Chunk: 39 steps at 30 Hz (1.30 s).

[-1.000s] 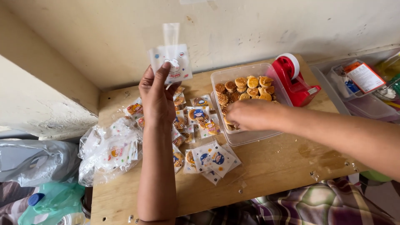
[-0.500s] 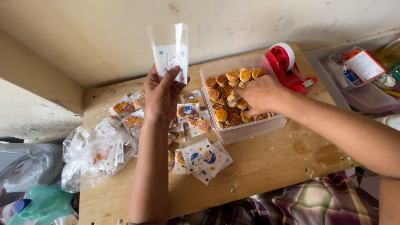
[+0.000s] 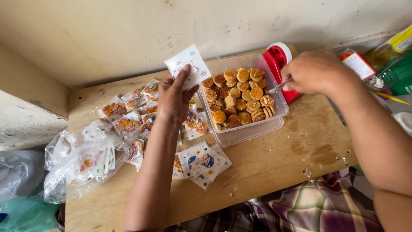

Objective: The person packages small cookies into individual plastic pouches using tweezers and seals the pouches with tape.

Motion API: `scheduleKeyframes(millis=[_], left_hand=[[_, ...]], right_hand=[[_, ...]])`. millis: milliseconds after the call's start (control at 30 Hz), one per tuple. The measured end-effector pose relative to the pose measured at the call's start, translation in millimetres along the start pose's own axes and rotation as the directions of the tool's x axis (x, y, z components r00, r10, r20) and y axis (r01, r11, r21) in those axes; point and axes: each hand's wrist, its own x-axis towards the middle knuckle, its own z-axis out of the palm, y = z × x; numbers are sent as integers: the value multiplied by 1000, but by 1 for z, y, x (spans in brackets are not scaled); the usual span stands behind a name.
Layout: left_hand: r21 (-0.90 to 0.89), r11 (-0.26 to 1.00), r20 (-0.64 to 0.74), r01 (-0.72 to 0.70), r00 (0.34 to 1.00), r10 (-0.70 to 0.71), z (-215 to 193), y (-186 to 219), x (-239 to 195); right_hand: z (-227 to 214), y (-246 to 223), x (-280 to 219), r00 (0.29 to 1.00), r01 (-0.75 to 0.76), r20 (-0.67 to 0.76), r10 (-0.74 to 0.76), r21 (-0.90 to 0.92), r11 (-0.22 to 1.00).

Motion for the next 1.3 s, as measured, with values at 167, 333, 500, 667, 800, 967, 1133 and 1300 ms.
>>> scheduleKeyframes(millis=[167,333,500,667,800,967,1133,1300], left_hand=[[-16,1000,-16,-17,1000,17,1,-22,2],[-85,996,-97,1,995,-9,9,-19,-8],[-125,992,-120,7,993,-22,8,-22,-9],[-122,992,-115,29,992,-43,9,-20,-12],[-130,991,-117,25,992,-40,10,-18,-13],[-147,989,-162,0,987,-24,18,-8,-21],[-158,987,-170,2,985,-29,19,-5,-20],[-218,974,-355,59,925,-136,32,6,-23]], right_hand=[[53,-8,38,968,26,-249,-26,-3,1000],[66,6,66,964,3,-266,-3,-2,1000],[24,0,38,994,61,-95,-45,177,982],[16,0,35,993,113,-16,-113,271,956],[11,7,28,995,93,-46,-84,250,964],[20,2,31,987,34,-161,-7,163,986],[27,4,51,986,140,-122,-111,265,954],[16,4,48,981,-26,-189,36,56,998]])
